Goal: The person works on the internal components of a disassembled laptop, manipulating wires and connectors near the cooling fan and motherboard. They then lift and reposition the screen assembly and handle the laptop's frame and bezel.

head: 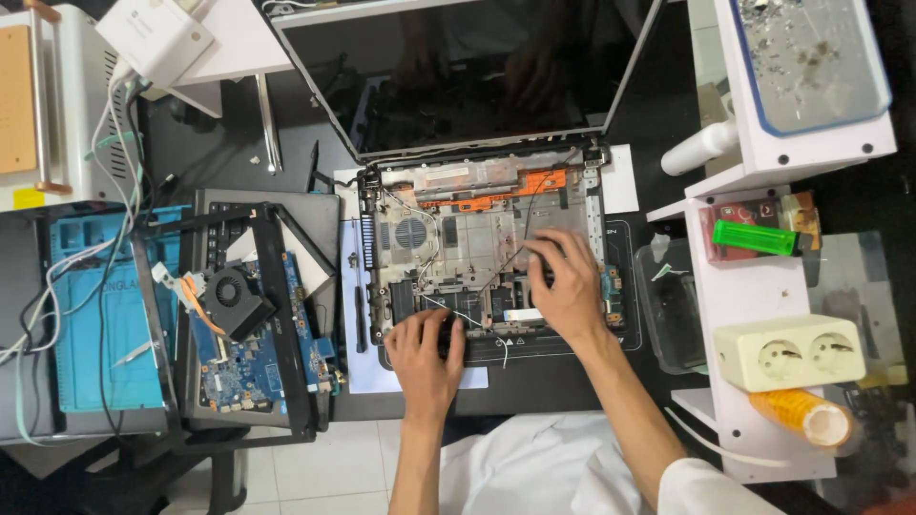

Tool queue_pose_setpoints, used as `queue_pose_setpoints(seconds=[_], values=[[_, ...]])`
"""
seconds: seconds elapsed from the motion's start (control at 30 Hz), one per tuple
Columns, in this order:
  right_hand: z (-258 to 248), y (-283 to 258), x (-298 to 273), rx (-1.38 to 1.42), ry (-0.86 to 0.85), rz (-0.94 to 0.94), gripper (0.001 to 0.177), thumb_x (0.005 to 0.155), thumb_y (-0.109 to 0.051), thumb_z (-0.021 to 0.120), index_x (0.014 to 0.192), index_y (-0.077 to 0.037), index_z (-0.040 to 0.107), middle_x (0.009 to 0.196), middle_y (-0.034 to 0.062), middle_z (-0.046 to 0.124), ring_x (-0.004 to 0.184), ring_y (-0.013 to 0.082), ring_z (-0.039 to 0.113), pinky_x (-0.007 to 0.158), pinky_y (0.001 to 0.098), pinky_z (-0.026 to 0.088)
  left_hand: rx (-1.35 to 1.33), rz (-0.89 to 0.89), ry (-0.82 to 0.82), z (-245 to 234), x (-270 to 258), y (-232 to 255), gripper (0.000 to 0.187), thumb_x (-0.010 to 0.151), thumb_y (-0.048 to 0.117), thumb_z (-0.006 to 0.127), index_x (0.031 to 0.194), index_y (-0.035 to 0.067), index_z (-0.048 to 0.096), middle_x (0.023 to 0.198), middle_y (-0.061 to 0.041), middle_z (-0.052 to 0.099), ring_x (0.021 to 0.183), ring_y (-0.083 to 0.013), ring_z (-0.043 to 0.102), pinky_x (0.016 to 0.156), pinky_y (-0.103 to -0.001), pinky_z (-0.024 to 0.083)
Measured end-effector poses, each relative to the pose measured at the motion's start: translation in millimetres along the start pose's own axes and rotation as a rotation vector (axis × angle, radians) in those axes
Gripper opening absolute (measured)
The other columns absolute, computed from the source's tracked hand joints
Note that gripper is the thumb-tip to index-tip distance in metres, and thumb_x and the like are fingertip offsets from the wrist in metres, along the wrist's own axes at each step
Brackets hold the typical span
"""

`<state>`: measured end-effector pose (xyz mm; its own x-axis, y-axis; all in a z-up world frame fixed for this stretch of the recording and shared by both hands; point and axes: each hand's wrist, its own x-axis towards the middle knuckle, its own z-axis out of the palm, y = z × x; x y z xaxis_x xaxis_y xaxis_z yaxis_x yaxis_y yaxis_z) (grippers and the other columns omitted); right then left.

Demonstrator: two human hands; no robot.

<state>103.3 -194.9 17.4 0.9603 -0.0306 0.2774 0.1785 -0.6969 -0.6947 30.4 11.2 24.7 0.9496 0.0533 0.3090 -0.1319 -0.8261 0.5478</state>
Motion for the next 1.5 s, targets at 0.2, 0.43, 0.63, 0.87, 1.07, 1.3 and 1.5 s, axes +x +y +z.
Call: queue_pose_setpoints(seconds=[0.2,0.43,0.63,0.87,1.07,1.3,1.5], values=[[-6,7,-9,-0.085,0.036,-0.014,0.021,0.093,-0.009,0.069,0.113,-0.004,0.071,0.123,0.0124,0.067,0.12,0.038,0.06,0.11,0.0481,0.046,0.002,0.071,-0.09,-25,25,-19,0.014,0.095,0.016,0.073,0.107,0.011,0.072,0.111,-0.004,0.07,0.104,-0.025,0.065,0.096,-0.042,0.044],[-15,2,-5,-0.049,-0.054,0.004,0.021,0.094,-0.012,0.069,0.114,-0.005,0.072,0.124,0.013,0.066,0.119,0.0367,0.06,0.103,0.0463,0.048,0.006,0.097,0.019,-22,61,-37,0.028,0.093,0.011,0.07,0.119,0.002,0.067,0.138,-0.02,0.059,0.128,-0.0393,0.056,0.107,-0.047,0.041],[-12,4,-9,-0.049,0.027,-0.034,0.015,0.093,-0.011,0.071,0.107,-0.006,0.074,0.12,0.0091,0.069,0.122,0.0328,0.063,0.109,0.0462,0.048,-0.02,0.06,0.021,-19,60,-40,0.023,0.094,0.012,0.07,0.116,0.004,0.068,0.134,-0.015,0.062,0.125,-0.0366,0.059,0.107,-0.046,0.044],[-11,6,-9,-0.021,0.044,0.004,0.015,0.091,-0.009,0.071,0.105,-0.005,0.074,0.119,0.0097,0.069,0.121,0.0311,0.064,0.105,0.0423,0.05,-0.029,0.044,0.038,-22,58,-43,0.024,0.094,0.012,0.07,0.116,0.004,0.067,0.128,-0.014,0.063,0.121,-0.0347,0.059,0.105,-0.046,0.043],[-11,9,-9,-0.023,0.024,-0.022,0.013,0.092,-0.009,0.07,0.103,-0.006,0.074,0.117,0.0096,0.071,0.123,0.031,0.063,0.106,0.042,0.05,0.164,-0.112,0.161,-61,44,-62,0.027,0.095,0.017,0.069,0.12,0.007,0.068,0.122,-0.011,0.064,0.117,-0.0296,0.059,0.102,-0.047,0.04],[-11,13,-9,-0.006,0.012,-0.037,0.011,0.093,-0.01,0.069,0.101,-0.006,0.075,0.114,0.0083,0.072,0.124,0.0313,0.063,0.108,0.0442,0.048,0.501,-0.638,0.183,-107,1,-85,0.051,0.088,0.035,0.073,0.128,0.004,0.063,0.12,-0.015,0.061,0.113,-0.0355,0.055,0.092,-0.051,0.038],[-11,16,-10,-0.003,-0.021,-0.009,0.013,0.092,-0.011,0.069,0.102,-0.006,0.076,0.115,0.0087,0.072,0.126,0.0334,0.061,0.111,0.0458,0.044,0.472,-0.687,0.138,-92,-20,-107,0.042,0.095,0.037,0.07,0.125,0.008,0.064,0.12,-0.012,0.062,0.115,-0.034,0.055,0.097,-0.052,0.039]])
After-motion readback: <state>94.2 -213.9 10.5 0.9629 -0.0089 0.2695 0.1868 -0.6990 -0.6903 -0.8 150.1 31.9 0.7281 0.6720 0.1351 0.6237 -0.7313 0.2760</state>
